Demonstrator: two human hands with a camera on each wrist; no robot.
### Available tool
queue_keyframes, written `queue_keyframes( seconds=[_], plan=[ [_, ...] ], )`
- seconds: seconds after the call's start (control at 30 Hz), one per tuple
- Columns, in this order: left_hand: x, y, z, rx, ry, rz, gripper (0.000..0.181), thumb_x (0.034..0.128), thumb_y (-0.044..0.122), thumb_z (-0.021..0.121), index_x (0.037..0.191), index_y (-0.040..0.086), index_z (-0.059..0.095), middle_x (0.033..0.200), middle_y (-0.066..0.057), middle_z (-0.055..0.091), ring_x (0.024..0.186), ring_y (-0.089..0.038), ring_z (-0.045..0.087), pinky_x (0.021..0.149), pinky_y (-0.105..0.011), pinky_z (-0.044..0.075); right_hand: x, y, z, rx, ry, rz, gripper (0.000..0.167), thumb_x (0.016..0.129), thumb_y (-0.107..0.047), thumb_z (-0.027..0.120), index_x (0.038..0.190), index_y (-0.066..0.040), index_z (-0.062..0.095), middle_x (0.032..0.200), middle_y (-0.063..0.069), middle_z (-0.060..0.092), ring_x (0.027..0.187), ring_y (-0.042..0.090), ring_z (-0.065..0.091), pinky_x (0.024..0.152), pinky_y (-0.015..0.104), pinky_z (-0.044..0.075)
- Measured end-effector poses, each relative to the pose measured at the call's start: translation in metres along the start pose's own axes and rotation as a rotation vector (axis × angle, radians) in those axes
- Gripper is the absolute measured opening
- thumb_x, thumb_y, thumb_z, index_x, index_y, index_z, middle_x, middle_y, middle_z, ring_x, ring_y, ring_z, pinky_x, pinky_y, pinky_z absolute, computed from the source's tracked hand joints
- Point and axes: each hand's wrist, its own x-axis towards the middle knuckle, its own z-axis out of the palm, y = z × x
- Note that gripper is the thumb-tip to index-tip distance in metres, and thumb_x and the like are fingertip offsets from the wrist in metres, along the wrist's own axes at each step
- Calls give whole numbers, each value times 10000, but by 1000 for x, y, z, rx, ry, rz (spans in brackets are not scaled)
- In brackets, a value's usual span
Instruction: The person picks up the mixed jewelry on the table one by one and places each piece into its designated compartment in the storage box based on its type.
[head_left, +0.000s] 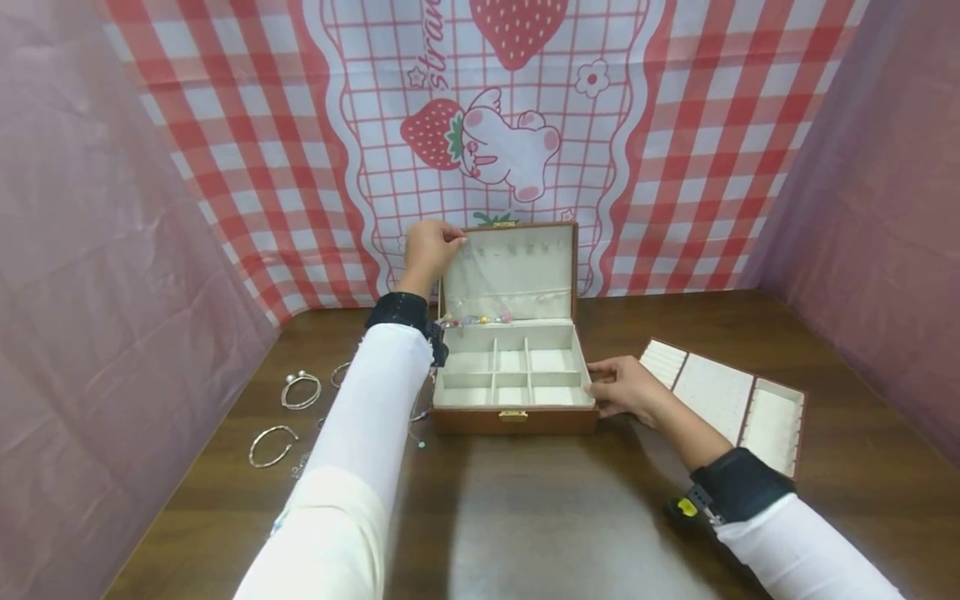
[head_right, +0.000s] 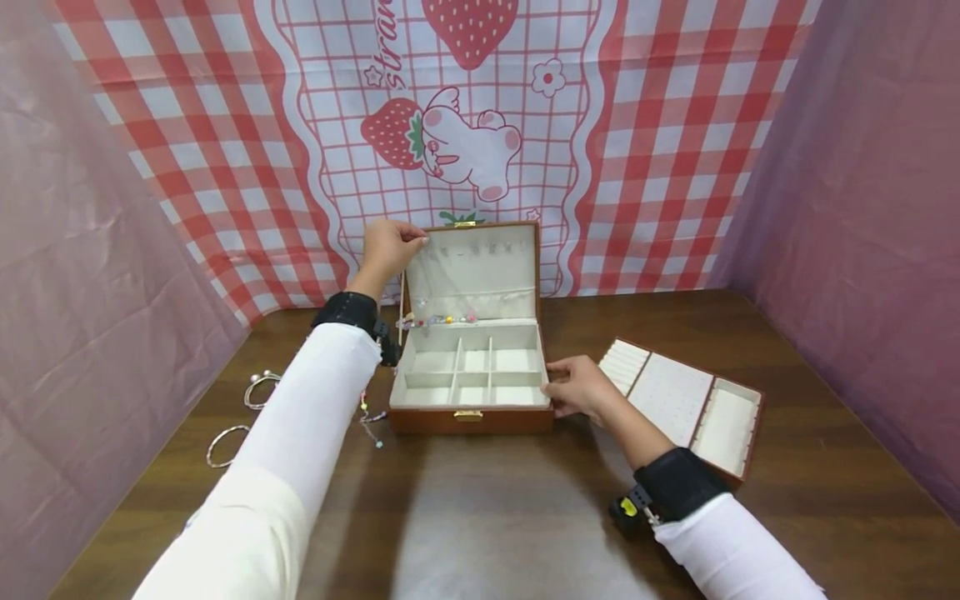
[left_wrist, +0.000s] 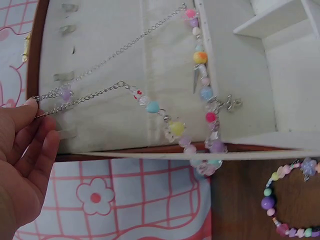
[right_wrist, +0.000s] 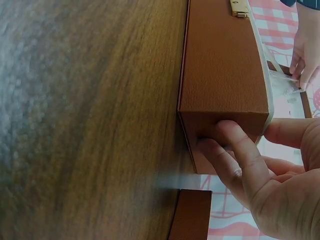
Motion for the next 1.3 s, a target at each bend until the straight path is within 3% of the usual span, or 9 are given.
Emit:
queue_keyframes(
  seconds=[0.17,0.37,0.63,1.07,1.2,1.3],
  plan=[
    [-3,-1,6,55,22,-56,170,917,278,686,993,157,778,1022,-1,732,910,-184,649,795,-359,506,-1,0,4,-4,-1,-8,529,931,23,583,1368,212,352,1171,398,564,898,298,666,675,406,588],
    [-3,-3,12,119,54,-33,159,909,253,682,977,147,780,1012,-7,736,943,-209,659,844,-372,502,-2,1,4,-8,7,-17,521,934,25,577,1364,216,355,1182,406,555,910,321,667,680,416,587],
    [-1,0,16,156,43,-27,154,921,202,666,971,105,774,1014,-37,733,958,-238,652,867,-355,498,-2,2,3,-26,17,-9,515,937,9,586,1362,205,372,1183,389,566,867,265,671,679,402,588],
    [2,6,16,197,44,-73,151,918,218,668,932,119,780,971,-22,735,893,-238,662,795,-365,527,-2,0,3,-35,18,-1,509,941,15,578,1367,199,372,1178,391,567,920,319,671,701,415,585],
    [1,6,16,200,56,-55,147,910,202,665,919,116,784,959,-25,738,882,-240,665,790,-364,529,-2,0,3,-40,23,3,511,938,14,582,1368,197,376,1170,388,573,918,320,669,698,418,585],
    [0,4,17,212,48,0,154,923,181,655,945,97,781,976,-41,737,914,-242,667,826,-359,525,-1,0,2,-44,25,8,514,938,12,587,1370,193,376,1170,384,576,907,307,670,694,416,586]
  ],
)
